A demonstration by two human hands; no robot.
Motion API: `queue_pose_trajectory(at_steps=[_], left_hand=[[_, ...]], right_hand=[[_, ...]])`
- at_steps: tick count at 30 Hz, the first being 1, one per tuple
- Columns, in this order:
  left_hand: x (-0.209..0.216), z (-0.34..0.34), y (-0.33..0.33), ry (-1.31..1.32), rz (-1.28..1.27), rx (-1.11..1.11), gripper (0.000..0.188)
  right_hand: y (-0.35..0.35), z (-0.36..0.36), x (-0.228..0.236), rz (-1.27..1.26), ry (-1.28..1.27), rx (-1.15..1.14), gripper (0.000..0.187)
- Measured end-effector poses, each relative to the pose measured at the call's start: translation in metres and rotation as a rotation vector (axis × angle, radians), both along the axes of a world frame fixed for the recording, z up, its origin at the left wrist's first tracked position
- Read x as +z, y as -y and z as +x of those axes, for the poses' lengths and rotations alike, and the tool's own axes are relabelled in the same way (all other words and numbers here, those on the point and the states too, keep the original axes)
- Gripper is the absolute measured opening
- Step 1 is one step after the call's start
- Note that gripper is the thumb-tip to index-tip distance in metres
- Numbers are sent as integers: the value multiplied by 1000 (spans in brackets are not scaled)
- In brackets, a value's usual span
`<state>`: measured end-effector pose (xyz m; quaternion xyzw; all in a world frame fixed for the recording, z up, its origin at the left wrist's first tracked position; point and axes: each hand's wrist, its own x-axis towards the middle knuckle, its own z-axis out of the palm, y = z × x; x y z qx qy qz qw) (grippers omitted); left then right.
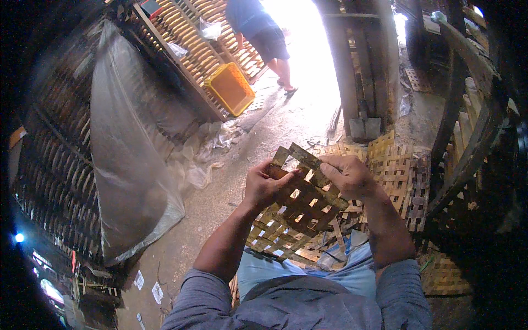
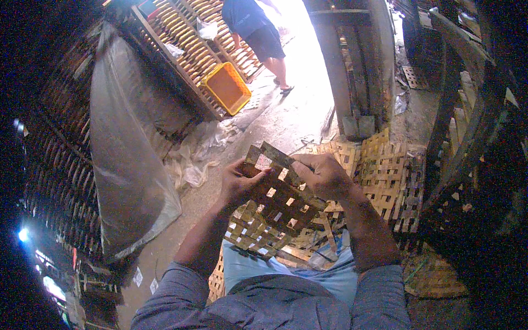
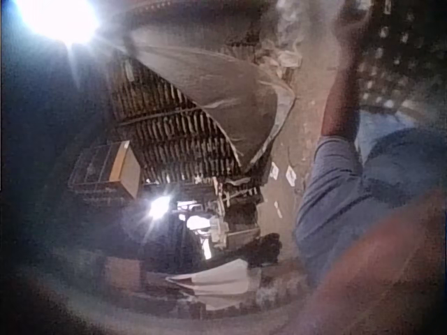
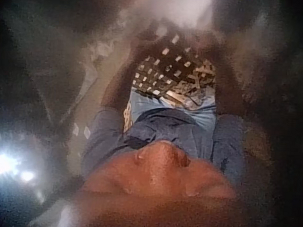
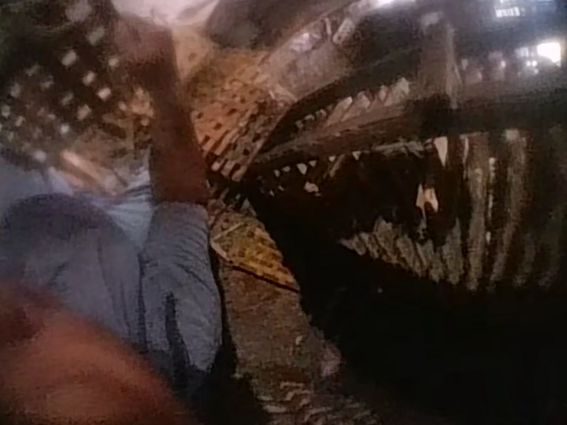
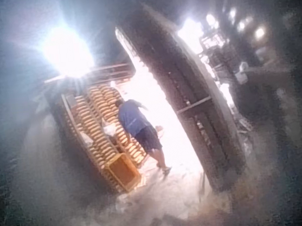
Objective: The person sits on the floor and assembles small wooden grids by hand. They pick up thin wooden strips and interlace them into a lattice pattern, then place the finished grids onto a growing stack on the floor.
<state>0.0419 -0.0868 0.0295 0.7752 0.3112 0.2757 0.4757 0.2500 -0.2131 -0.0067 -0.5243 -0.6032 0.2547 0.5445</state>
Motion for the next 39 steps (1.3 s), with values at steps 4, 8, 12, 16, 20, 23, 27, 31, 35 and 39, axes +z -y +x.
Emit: queue_pose_trajectory(at_steps=[4,8,12,16,20,23,27,31,35,39], left_hand=[[0,2,4,35,16,30,25],[-1,0,4,27,159,18,23],[-2,0,1,-35,131,20,23],[-4,-8,-8,-57,131,59,28],[-5,-44,-50,-31,-1,208,24],[19,-54,-51,-78,-88,92,24],[40,-41,-46,228,-2,-67,23],[31,-36,-48,135,143,109,23],[33,-35,-45,169,108,100,25],[25,-33,-53,273,94,45,24]], right_hand=[[-3,-8,1,11,-14,-45,31],[5,-19,11,70,96,-60,29],[1,-20,7,66,115,-60,38],[0,-11,1,235,236,-93,49],[24,7,17,29,204,-115,51],[15,18,3,-13,281,-23,48],[7,11,-3,179,303,-10,49],[11,5,0,155,367,5,49],[15,-4,5,130,387,-13,50],[21,-3,16,117,365,21,56]])
